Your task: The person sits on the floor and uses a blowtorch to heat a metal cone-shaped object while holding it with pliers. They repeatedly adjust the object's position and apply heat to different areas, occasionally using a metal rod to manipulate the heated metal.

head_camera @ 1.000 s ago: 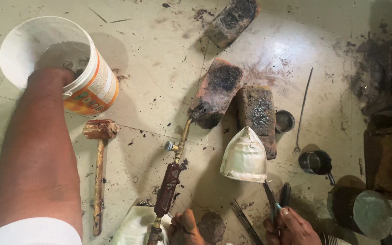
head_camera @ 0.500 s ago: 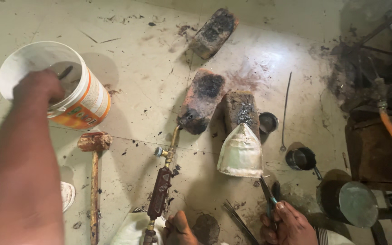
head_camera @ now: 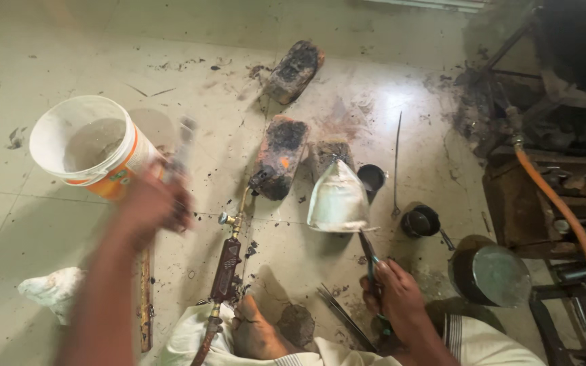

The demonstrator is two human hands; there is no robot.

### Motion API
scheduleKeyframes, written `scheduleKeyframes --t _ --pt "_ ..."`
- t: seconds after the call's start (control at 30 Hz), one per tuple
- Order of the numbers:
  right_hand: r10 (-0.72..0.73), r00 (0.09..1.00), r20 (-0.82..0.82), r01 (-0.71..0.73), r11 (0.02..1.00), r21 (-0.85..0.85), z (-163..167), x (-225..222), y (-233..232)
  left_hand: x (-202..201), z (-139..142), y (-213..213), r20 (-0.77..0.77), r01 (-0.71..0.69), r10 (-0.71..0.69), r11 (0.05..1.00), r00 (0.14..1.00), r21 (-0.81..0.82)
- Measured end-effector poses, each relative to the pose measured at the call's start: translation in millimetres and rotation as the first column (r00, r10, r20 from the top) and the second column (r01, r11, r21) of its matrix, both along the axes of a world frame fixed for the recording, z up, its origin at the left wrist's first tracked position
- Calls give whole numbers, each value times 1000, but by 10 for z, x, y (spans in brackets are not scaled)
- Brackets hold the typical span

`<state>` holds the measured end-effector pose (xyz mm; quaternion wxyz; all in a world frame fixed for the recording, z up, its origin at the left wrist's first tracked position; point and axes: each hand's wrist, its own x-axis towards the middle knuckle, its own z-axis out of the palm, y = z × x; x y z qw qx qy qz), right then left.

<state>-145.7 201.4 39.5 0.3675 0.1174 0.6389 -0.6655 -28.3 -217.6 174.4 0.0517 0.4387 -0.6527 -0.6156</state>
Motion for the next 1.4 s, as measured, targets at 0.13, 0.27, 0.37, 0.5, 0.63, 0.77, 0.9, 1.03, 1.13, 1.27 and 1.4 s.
scheduleKeyframes --t 0.13,0.27,0.37,0.5,0.63,0.77,0.9,1.03,1.13,1.27,1.4 --pt "20 998 -59 -24 998 -66 -186 -104 -50 -32 -591 1249 -35 42 -33 962 999 270" --pt "26 997 -69 -33 994 -102 -376 -125 -48 -27 -1182 2054 131 102 -132 971 982 216" --pt "25 997 -76 -30 998 -60 -466 -144 -37 -26 -1498 2306 116 225 -239 967 964 122" --pt "37 994 -101 -43 997 -63 -534 -162 -10 15 -1687 2433 90 278 -310 925 947 261" --pt "50 992 -120 -61 994 -89 -548 -196 -10 -31 -1731 2478 -39 286 -299 856 954 431" --pt "62 993 -105 -69 995 -68 -477 -194 1 -115 -1797 2491 -60 262 -262 864 963 431" --pt "75 993 -96 -78 996 -34 -376 -206 -3 -193 -1875 2503 -134 271 -238 884 962 380" --pt "85 992 -93 -90 995 -48 -331 -228 -1 -262 -1874 2566 -134 204 -167 917 977 343" --pt "83 993 -82 -88 994 -62 -337 -262 33 -277 -1816 2593 -32 193 -191 962 981 192" --pt "96 991 -88 -105 989 -100 -373 -297 92 -332 -1757 2605 68 259 -265 962 962 82" --pt "111 988 -106 -117 992 -48 -425 -318 116 -389 -1786 2583 150 321 -315 947 937 -19"
